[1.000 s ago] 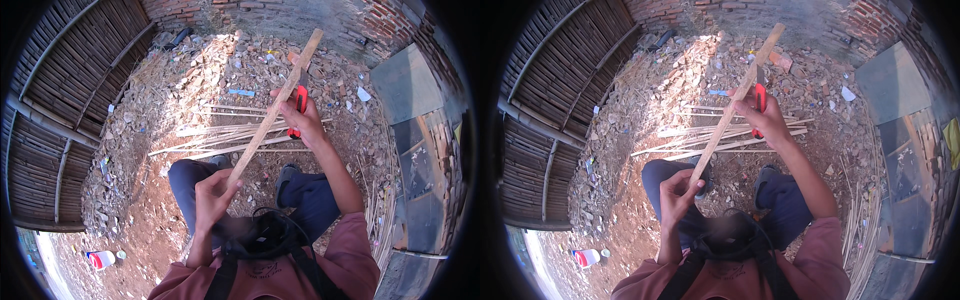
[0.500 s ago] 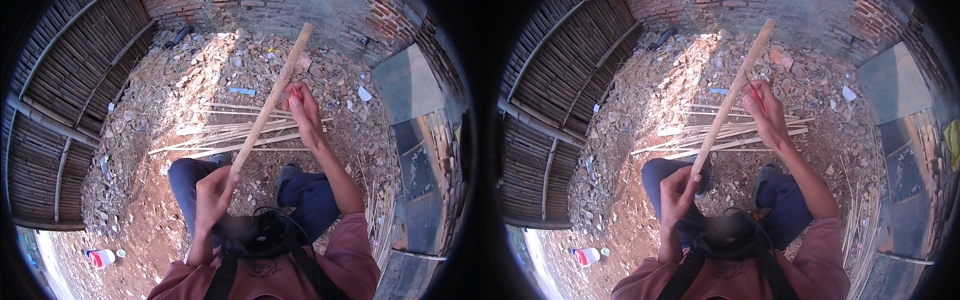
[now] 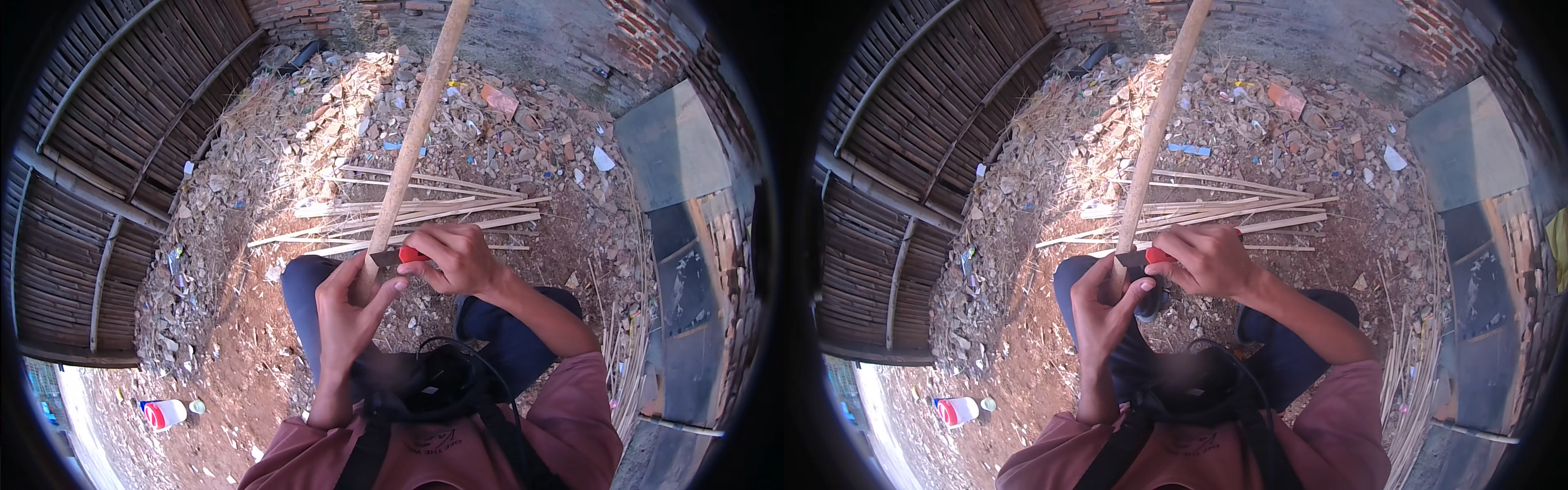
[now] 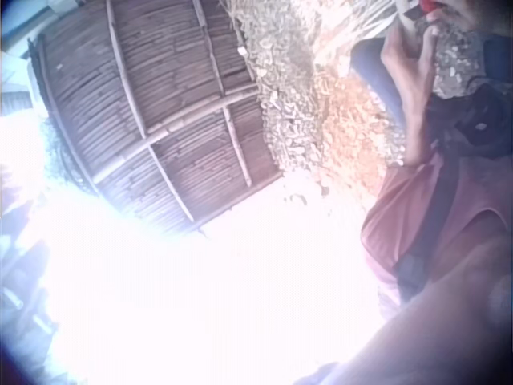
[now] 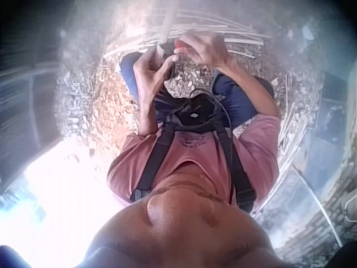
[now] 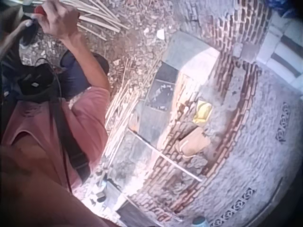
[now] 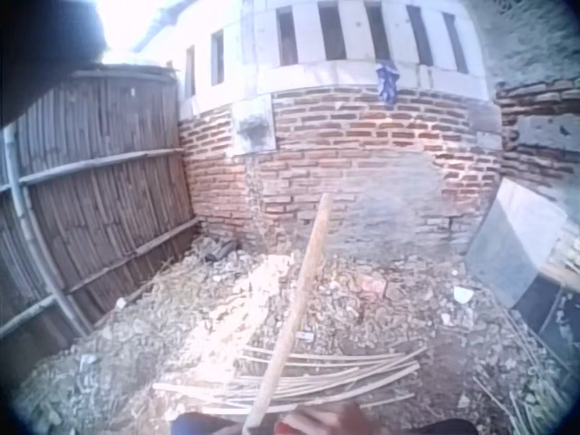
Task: The person shaves a bamboo strip using a small utility knife, removing thin layers of wood from the surface and edges. The person handles the bamboo strip by hand, rotating and repositioning it while applying the blade to different sections over a pile of wood shavings.
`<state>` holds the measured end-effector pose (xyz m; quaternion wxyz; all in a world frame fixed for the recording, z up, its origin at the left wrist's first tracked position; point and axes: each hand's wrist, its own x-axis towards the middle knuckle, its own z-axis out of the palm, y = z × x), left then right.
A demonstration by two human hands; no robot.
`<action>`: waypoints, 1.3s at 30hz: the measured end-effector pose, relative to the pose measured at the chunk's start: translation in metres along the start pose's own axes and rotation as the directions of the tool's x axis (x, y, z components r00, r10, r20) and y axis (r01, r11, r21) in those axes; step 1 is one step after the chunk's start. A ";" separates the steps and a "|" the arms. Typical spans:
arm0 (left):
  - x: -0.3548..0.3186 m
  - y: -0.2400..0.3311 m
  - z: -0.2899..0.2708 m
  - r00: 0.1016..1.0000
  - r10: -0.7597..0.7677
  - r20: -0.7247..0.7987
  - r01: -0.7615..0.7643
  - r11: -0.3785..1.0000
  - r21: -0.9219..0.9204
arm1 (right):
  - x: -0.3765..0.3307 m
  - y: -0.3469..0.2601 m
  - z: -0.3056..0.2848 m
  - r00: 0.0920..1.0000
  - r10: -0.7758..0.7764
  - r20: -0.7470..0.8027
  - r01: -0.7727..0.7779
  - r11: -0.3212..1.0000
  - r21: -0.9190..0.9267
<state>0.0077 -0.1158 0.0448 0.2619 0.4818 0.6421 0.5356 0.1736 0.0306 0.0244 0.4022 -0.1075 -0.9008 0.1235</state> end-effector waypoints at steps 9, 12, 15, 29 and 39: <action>0.004 -0.010 0.006 0.991 0.128 -0.039 -0.126 0.990 0.055 | -0.002 -0.004 0.002 0.998 0.016 0.053 -0.016 1.000 -0.001; 0.002 0.002 0.005 1.000 -0.010 -0.020 0.011 0.999 0.044 | -0.004 -0.003 0.002 0.997 0.034 0.070 -0.034 0.999 -0.002; 0.001 0.001 0.005 0.999 -0.011 -0.050 0.015 0.998 0.064 | -0.001 -0.005 0.001 0.996 0.039 0.081 -0.040 0.999 0.013; 0.001 -0.006 0.011 0.998 -0.028 -0.056 0.033 0.994 0.103 | 0.000 -0.004 -0.001 0.994 0.070 0.080 -0.069 0.997 -0.021; 0.002 0.001 0.010 0.996 -0.071 0.051 0.073 0.996 -0.052 | 0.000 0.001 -0.002 0.992 0.039 0.119 -0.044 0.998 0.045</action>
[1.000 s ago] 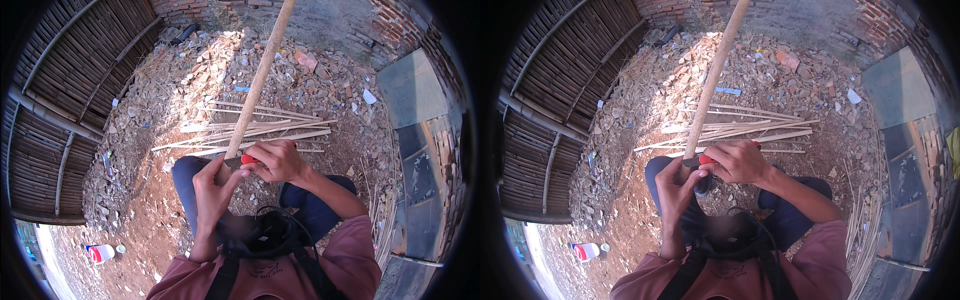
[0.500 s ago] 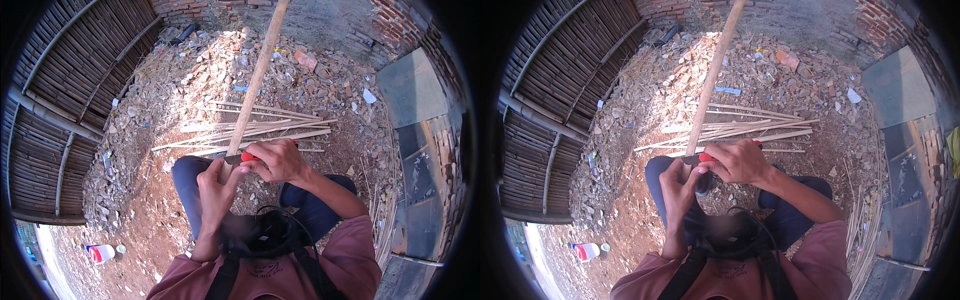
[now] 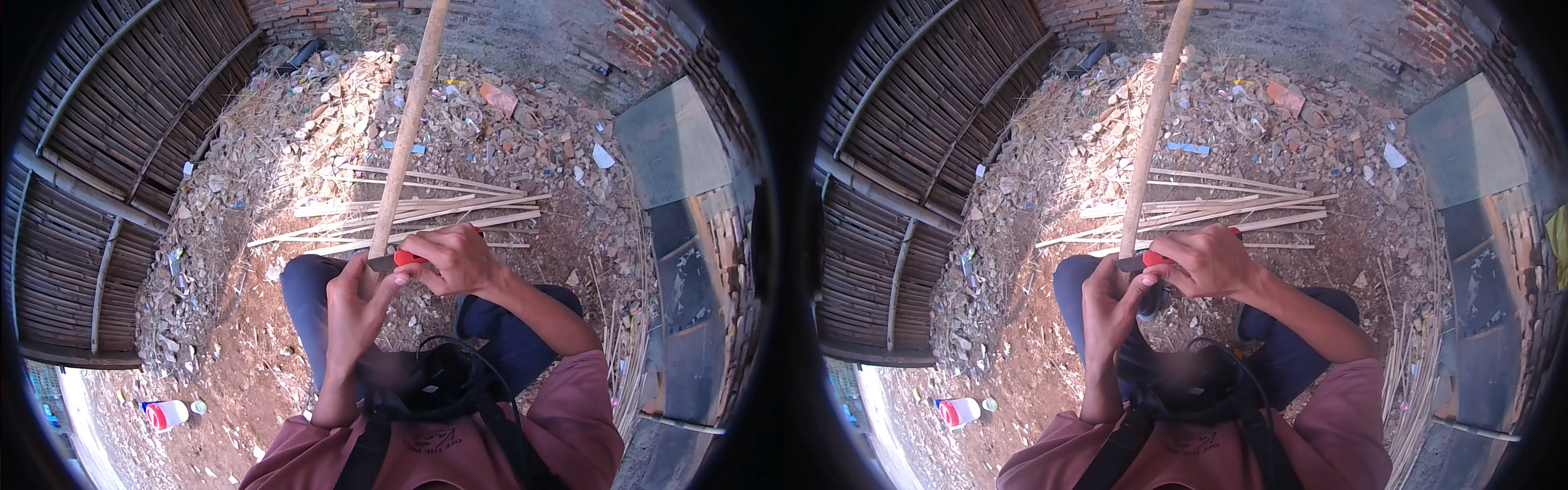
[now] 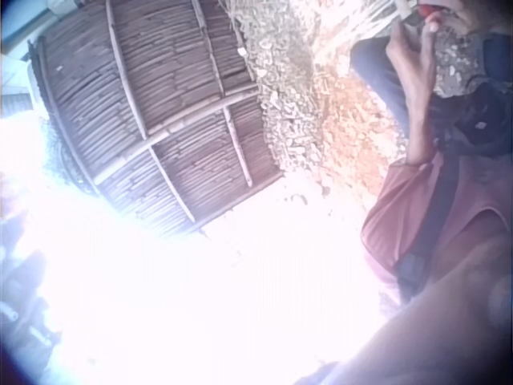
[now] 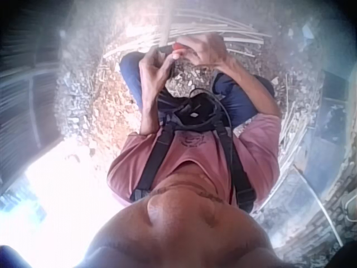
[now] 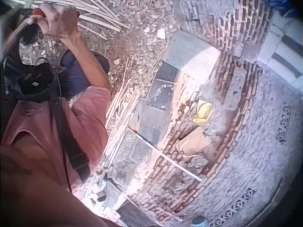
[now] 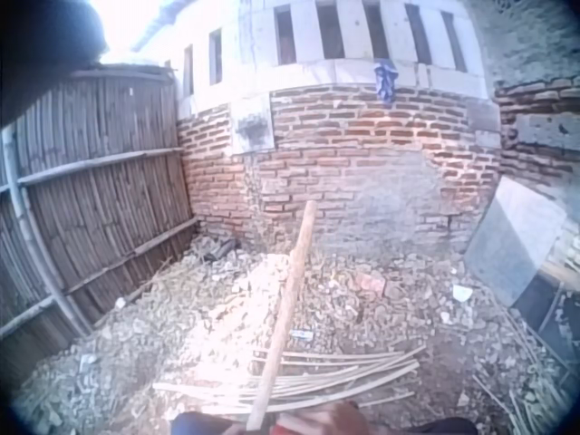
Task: The person shaves a bamboo strip using a small utility knife, removing thin layers of wood from the surface and edges. The person handles the bamboo strip by hand, rotating and repositioning it while applying the blade to different sections over a pile of wood shavings.
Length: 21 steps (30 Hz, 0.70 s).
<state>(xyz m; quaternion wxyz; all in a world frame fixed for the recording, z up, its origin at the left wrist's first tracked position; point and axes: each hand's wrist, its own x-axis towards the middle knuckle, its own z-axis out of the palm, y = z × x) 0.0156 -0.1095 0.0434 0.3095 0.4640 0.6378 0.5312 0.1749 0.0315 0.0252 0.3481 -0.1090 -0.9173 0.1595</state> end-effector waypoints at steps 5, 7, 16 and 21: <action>0.000 0.004 0.000 0.999 -0.045 0.022 0.044 0.999 0.013 | 0.000 -0.002 -0.002 1.000 0.002 0.021 -0.001 1.000 -0.010; 0.000 0.003 -0.001 0.998 -0.056 0.022 0.055 0.998 0.041 | 0.002 -0.003 -0.004 0.999 0.006 0.032 -0.006 1.000 -0.019; 0.001 -0.002 0.005 0.999 -0.006 -0.036 0.007 1.000 0.025 | -0.001 -0.005 0.001 0.999 0.042 0.023 -0.040 0.997 -0.068; 0.002 0.000 0.006 0.998 -0.012 -0.055 0.015 0.998 0.057 | -0.003 -0.004 0.004 0.998 0.057 -0.001 -0.057 0.993 -0.103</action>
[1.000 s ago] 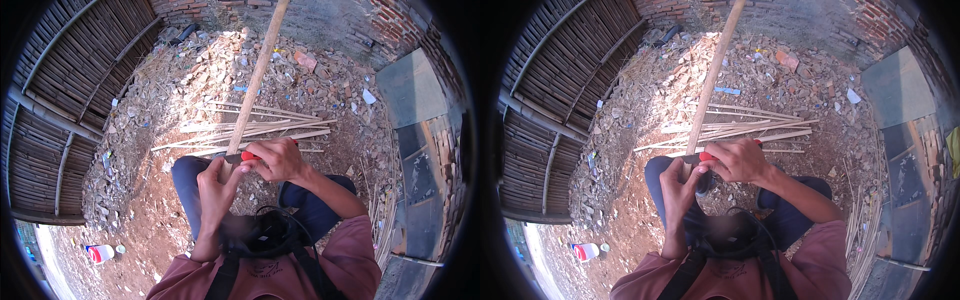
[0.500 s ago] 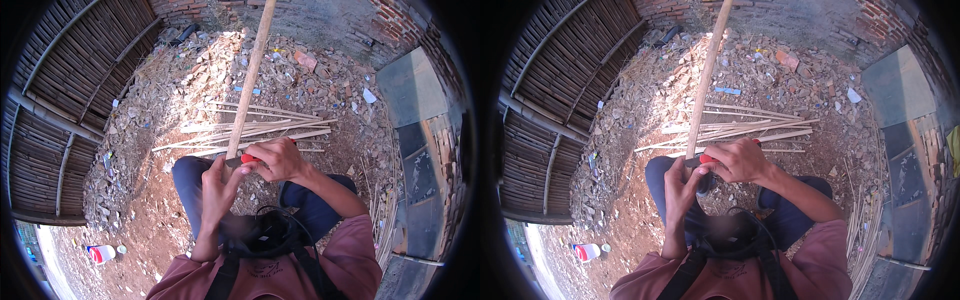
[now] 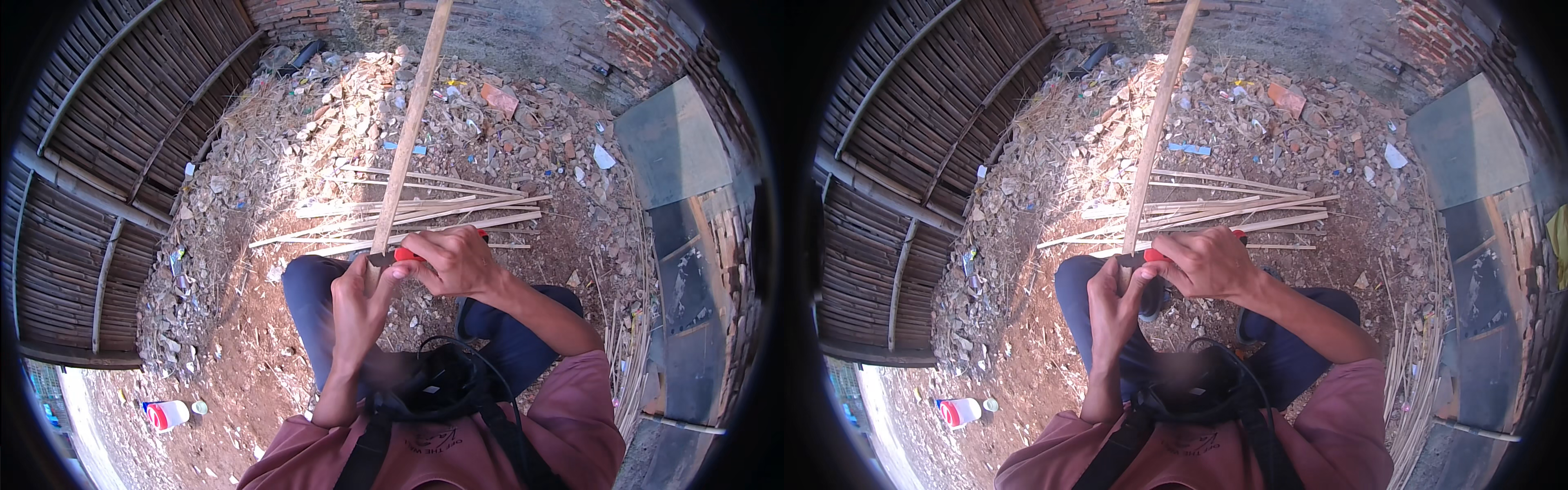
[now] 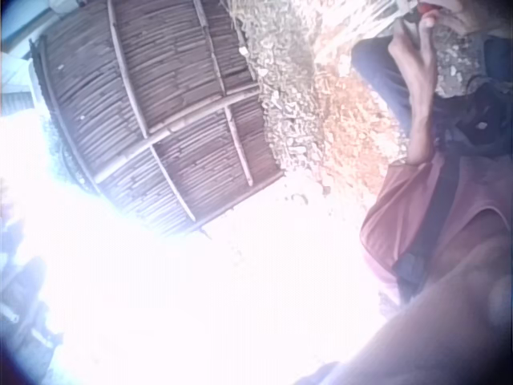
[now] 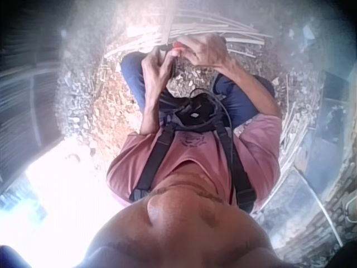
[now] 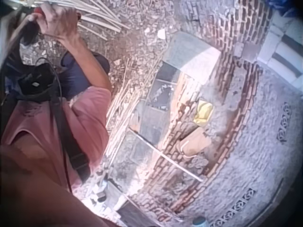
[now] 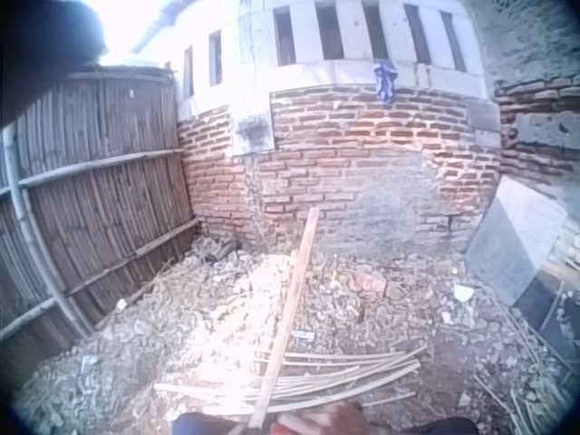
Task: The person shaves a bamboo strip using a small utility knife, removing thin layers of wood from the surface and edges. The person handles the bamboo strip by hand, rotating and repositioning it while applying the blade to different sections over a pile of wood shavings.
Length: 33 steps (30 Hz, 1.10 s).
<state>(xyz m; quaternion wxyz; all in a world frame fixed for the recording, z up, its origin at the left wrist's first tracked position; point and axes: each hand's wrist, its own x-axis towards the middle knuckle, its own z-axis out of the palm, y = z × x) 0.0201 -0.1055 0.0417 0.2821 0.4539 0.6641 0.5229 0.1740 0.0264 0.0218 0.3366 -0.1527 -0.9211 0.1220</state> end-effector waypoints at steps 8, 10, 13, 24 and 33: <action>0.005 -0.003 0.002 0.999 0.017 -0.049 -0.014 0.998 0.060 | 0.001 -0.002 -0.001 0.998 0.046 -0.038 -0.046 0.999 0.009; 0.008 -0.002 0.000 0.997 0.041 -0.059 -0.035 0.994 0.100 | 0.002 -0.003 -0.001 0.997 0.054 -0.049 -0.054 0.999 -0.007; 0.011 -0.001 -0.001 0.993 0.076 -0.088 -0.063 0.987 0.145 | 0.004 -0.004 -0.003 0.996 0.067 -0.056 -0.070 0.997 -0.037; 0.011 0.004 0.001 0.989 0.101 -0.109 -0.078 0.976 0.201 | 0.008 -0.005 -0.013 0.997 0.081 0.002 -0.080 0.992 -0.101; 0.008 0.005 0.000 0.993 0.076 -0.087 -0.052 0.966 0.255 | 0.017 0.010 -0.020 0.979 0.129 -0.159 -0.147 0.983 -0.107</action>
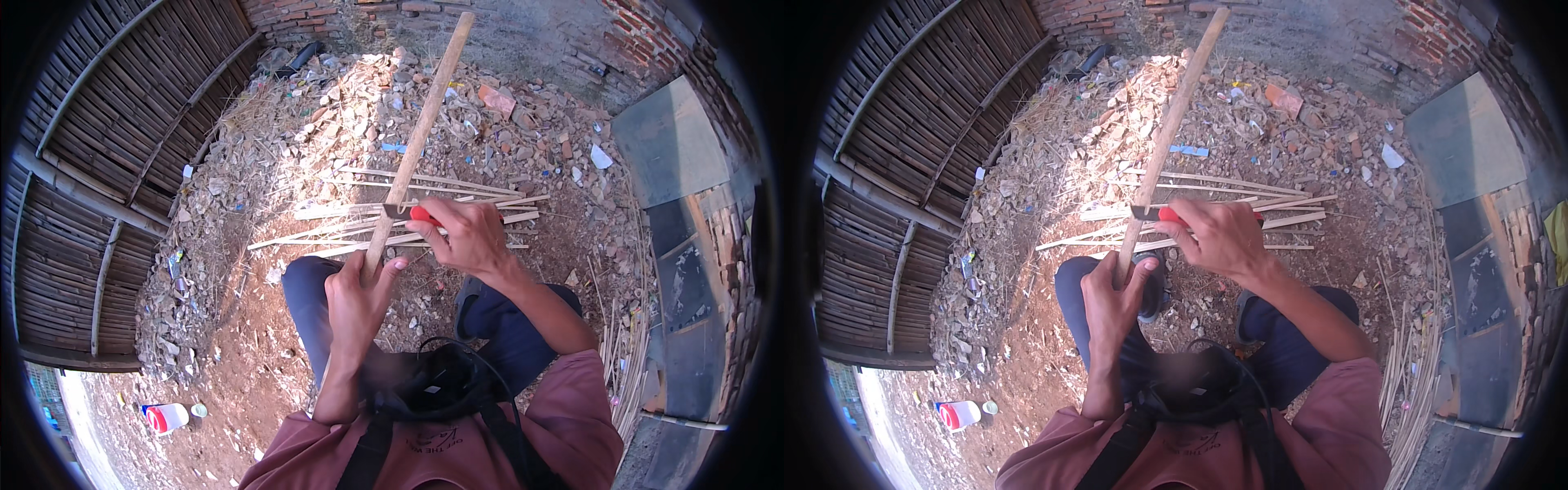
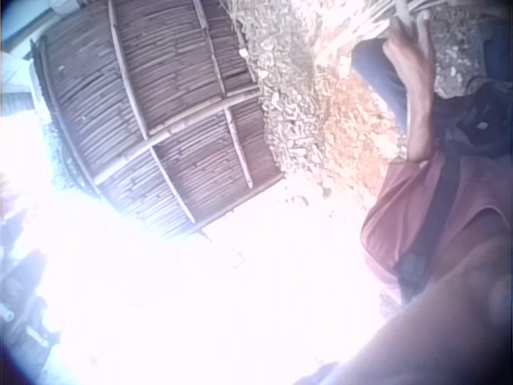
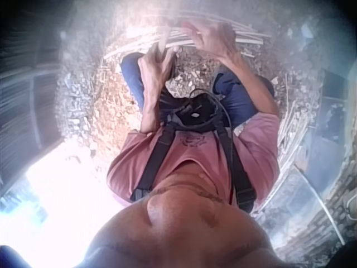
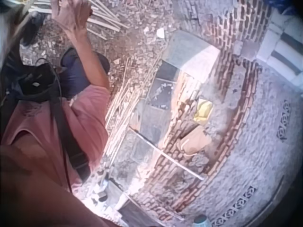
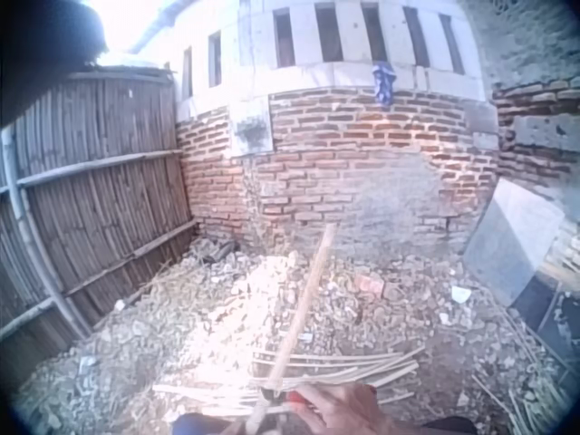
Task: The person shaves a bamboo strip using a small utility knife, removing thin layers of wood from the surface and edges. The person handles the bamboo strip by hand, rotating and repositioning it while applying the blade to different sections over a pile of wood shavings.
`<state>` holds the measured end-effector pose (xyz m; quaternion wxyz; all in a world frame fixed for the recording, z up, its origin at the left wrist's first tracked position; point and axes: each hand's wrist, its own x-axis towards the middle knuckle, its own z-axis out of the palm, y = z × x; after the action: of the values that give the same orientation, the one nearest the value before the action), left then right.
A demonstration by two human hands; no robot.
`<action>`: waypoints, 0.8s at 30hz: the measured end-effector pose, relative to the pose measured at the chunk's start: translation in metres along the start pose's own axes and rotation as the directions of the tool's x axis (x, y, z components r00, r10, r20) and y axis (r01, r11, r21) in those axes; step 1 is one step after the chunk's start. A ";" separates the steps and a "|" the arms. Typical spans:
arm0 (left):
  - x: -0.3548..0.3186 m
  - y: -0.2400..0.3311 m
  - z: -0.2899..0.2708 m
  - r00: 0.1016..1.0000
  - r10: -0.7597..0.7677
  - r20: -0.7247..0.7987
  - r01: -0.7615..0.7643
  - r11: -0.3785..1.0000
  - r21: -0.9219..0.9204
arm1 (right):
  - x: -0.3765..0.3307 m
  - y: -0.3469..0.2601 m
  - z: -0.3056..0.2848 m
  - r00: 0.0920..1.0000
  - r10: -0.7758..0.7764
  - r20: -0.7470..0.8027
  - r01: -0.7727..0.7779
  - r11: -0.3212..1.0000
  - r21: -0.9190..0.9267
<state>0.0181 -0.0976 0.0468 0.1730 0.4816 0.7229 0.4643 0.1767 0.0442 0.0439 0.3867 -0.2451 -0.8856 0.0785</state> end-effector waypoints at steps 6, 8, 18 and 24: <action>-0.044 -0.017 0.005 0.977 -0.098 0.191 0.099 0.995 0.008 | 0.022 0.075 -0.049 0.924 0.376 -0.063 -0.381 0.921 -0.081; -0.046 -0.017 0.008 0.973 -0.097 0.207 0.102 0.995 -0.017 | 0.012 0.080 -0.045 0.919 0.385 -0.080 -0.388 0.922 -0.017; -0.016 -0.009 -0.001 0.981 -0.078 0.176 0.095 0.991 -0.093 | -0.007 0.026 -0.008 0.996 0.051 0.071 -0.065 0.973 0.223; -0.010 -0.007 -0.003 0.985 -0.032 0.172 0.059 0.986 -0.154 | -0.020 -0.002 0.015 0.980 -0.153 0.131 0.128 0.975 0.182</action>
<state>0.0171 -0.1084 0.0407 0.2817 0.4872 0.6775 0.4737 0.1765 0.0329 0.0207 0.3460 -0.1411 -0.9162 0.1448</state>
